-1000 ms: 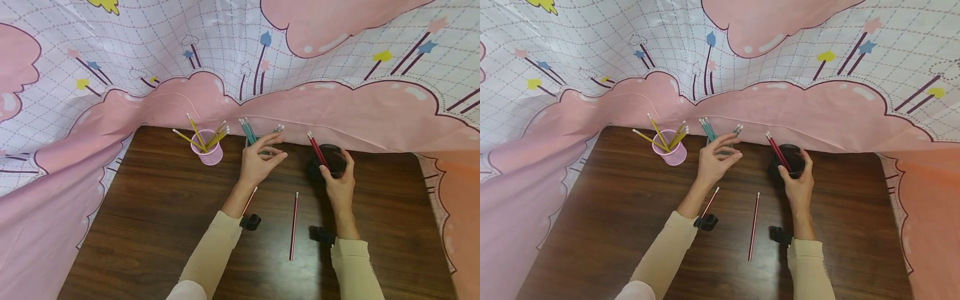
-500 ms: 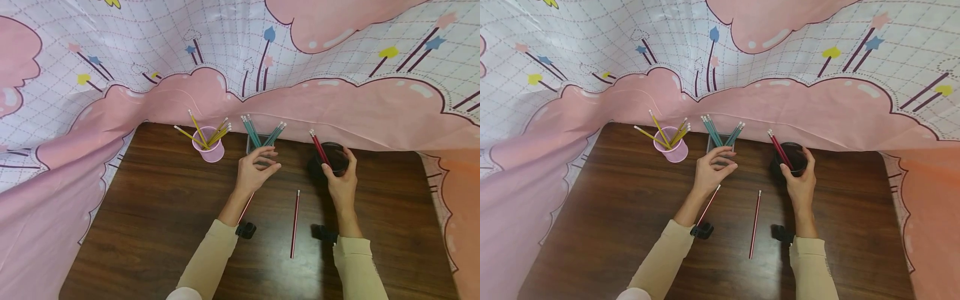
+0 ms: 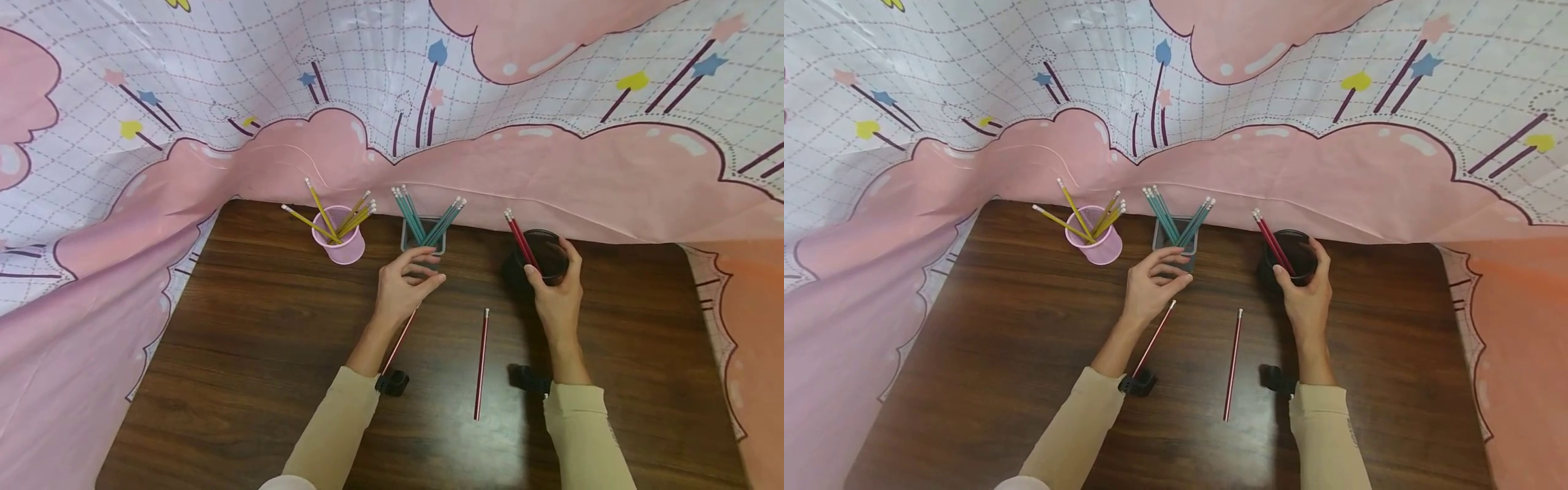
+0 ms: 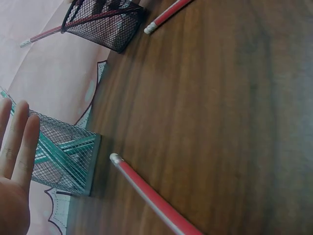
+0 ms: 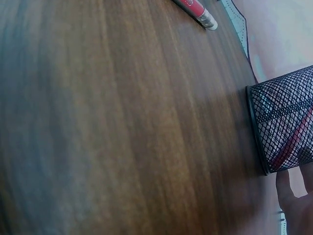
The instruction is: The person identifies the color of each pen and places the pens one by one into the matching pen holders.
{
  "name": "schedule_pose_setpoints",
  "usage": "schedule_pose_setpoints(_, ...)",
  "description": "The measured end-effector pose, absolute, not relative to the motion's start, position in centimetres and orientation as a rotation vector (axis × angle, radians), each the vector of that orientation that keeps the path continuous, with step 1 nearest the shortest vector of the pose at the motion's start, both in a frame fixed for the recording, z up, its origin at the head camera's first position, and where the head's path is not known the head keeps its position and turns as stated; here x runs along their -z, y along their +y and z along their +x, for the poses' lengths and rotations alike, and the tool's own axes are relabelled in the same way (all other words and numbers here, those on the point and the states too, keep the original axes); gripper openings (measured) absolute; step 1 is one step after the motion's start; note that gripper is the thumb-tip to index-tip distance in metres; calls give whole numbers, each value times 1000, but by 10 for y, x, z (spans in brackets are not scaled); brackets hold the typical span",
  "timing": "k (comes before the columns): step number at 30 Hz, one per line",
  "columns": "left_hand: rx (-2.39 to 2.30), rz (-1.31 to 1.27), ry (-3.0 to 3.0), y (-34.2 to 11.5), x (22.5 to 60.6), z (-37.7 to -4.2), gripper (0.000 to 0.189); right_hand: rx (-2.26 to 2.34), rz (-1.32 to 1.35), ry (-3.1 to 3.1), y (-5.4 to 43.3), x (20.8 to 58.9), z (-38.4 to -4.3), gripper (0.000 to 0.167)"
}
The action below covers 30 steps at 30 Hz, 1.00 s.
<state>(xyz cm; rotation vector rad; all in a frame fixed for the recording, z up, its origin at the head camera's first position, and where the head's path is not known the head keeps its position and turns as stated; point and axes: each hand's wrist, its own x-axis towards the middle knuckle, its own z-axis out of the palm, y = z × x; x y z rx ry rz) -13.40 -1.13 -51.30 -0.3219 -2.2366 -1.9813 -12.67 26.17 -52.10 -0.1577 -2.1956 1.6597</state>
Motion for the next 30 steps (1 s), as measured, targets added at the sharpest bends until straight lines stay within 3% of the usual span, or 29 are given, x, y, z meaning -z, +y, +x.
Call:
schedule_pose_setpoints(20, 2011, -181, -2273, -25, 529, -110, 45, -1614, -169, -2202, 262, 519, -126, 69)
schedule_pose_setpoints(30, 1796, -163, -2461, -36, 540, -104, 50, -1636, -165, -2195, 262, 521, -127, 70)
